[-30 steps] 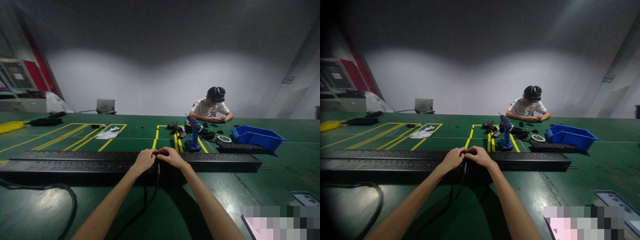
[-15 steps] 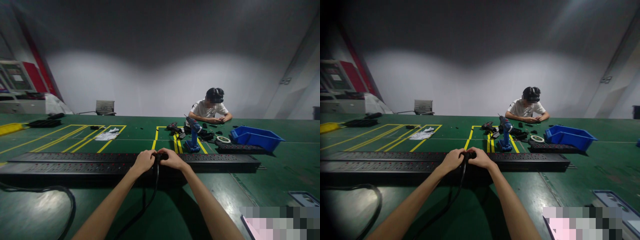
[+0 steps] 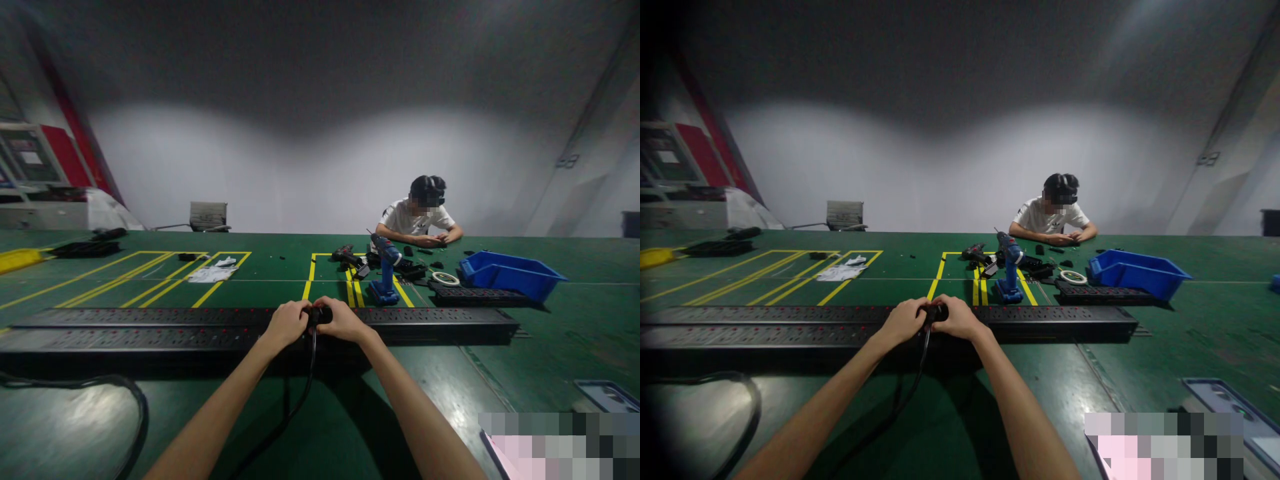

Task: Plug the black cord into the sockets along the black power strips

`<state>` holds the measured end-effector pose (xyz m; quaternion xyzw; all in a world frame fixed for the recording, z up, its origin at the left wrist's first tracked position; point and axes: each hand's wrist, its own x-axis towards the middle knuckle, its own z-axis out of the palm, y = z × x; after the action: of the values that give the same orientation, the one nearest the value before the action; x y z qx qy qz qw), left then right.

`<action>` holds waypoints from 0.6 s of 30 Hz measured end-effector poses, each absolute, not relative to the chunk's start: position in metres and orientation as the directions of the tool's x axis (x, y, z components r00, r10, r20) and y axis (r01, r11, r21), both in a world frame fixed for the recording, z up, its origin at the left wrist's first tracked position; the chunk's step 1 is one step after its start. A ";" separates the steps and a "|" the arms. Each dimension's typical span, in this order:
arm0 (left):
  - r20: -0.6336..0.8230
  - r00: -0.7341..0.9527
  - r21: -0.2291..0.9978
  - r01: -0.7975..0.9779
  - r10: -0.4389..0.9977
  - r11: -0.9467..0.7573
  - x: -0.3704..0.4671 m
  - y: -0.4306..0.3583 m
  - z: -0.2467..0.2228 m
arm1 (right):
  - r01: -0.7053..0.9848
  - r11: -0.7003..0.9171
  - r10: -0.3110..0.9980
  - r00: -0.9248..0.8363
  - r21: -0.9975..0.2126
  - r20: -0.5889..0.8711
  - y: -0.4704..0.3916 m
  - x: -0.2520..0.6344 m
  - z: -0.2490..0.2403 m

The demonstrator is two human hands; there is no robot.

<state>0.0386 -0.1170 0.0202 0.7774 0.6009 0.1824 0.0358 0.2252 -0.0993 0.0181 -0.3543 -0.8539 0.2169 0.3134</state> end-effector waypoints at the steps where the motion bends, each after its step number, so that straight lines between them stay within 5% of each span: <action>1: 0.238 0.207 0.275 0.923 0.949 -0.270 0.039 -0.117 0.020 | 0.475 0.654 0.744 -0.548 -0.589 0.383 -0.100 0.225 0.018; 18: 0.268 0.220 0.265 0.919 0.938 -0.291 0.038 -0.115 0.017 | 0.456 0.651 0.742 -0.552 -0.607 0.381 -0.097 0.226 0.015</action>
<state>0.0376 -0.1149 0.0169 0.7805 0.5948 0.1907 0.0247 0.2261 -0.0971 0.0153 -0.3517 -0.8516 0.2254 0.3165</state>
